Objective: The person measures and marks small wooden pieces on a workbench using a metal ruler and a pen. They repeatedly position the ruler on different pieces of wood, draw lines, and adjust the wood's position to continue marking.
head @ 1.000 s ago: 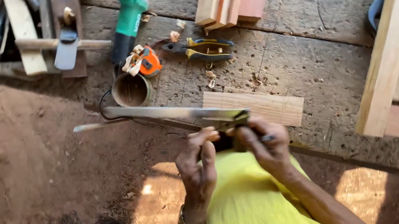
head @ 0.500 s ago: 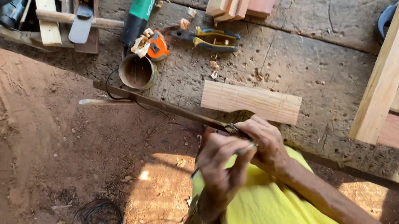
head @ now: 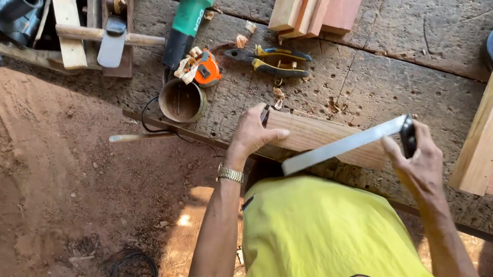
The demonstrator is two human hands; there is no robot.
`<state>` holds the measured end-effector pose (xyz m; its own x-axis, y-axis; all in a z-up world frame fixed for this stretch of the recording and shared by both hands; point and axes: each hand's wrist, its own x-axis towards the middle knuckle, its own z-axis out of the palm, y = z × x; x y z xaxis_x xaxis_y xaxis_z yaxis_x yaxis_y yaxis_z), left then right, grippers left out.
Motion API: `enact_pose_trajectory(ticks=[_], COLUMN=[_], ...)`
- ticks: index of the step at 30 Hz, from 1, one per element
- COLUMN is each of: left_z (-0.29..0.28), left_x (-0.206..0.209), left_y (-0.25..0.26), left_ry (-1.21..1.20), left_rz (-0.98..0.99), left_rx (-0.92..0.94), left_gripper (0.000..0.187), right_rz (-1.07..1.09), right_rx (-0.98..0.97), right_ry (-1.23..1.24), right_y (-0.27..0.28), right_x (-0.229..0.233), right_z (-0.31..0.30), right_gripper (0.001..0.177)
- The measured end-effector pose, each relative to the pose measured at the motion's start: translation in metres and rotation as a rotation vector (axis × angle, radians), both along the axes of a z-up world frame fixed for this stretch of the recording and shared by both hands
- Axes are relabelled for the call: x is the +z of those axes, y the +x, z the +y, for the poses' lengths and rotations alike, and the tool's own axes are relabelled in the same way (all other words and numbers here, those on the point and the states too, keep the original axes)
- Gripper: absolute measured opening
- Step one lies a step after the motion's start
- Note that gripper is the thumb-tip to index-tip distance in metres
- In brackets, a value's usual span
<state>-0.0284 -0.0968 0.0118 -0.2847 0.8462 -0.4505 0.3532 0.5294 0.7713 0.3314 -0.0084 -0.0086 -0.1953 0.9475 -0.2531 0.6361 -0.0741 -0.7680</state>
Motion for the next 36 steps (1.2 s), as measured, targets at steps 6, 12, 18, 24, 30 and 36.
enact_pose_trajectory(ticks=[6,12,18,24,30,36], left_z=[0.012,0.046,0.06,0.06,0.057,0.039], left_x=[-0.001,0.007,-0.003,0.005,-0.012,-0.01], left_y=[-0.001,0.002,0.002,0.0,-0.004,-0.013], left_ry=[0.285,0.621,0.604,0.542,0.479,0.367], left_rz=[-0.179,0.21,0.381,0.412,0.415,0.439], left_rx=[0.079,-0.056,-0.26,-0.316,-0.323,-0.228], left_gripper=[0.054,0.025,0.021,0.021,0.037,0.058], right_rz=[0.113,0.309,0.024,0.057,0.355,0.487], right_rx=[-0.246,-0.223,-0.104,-0.097,-0.206,-0.296], right_ry=[-0.283,-0.146,-0.109,-0.146,0.014,0.017], right_y=[0.013,-0.015,0.006,-0.01,-0.001,-0.021], right_x=[-0.025,0.078,0.029,0.09,0.084,0.104], right_z=[-0.02,-0.003,0.044,0.016,0.024,0.022], right_gripper=[0.047,0.04,0.04,0.058,0.034,0.054])
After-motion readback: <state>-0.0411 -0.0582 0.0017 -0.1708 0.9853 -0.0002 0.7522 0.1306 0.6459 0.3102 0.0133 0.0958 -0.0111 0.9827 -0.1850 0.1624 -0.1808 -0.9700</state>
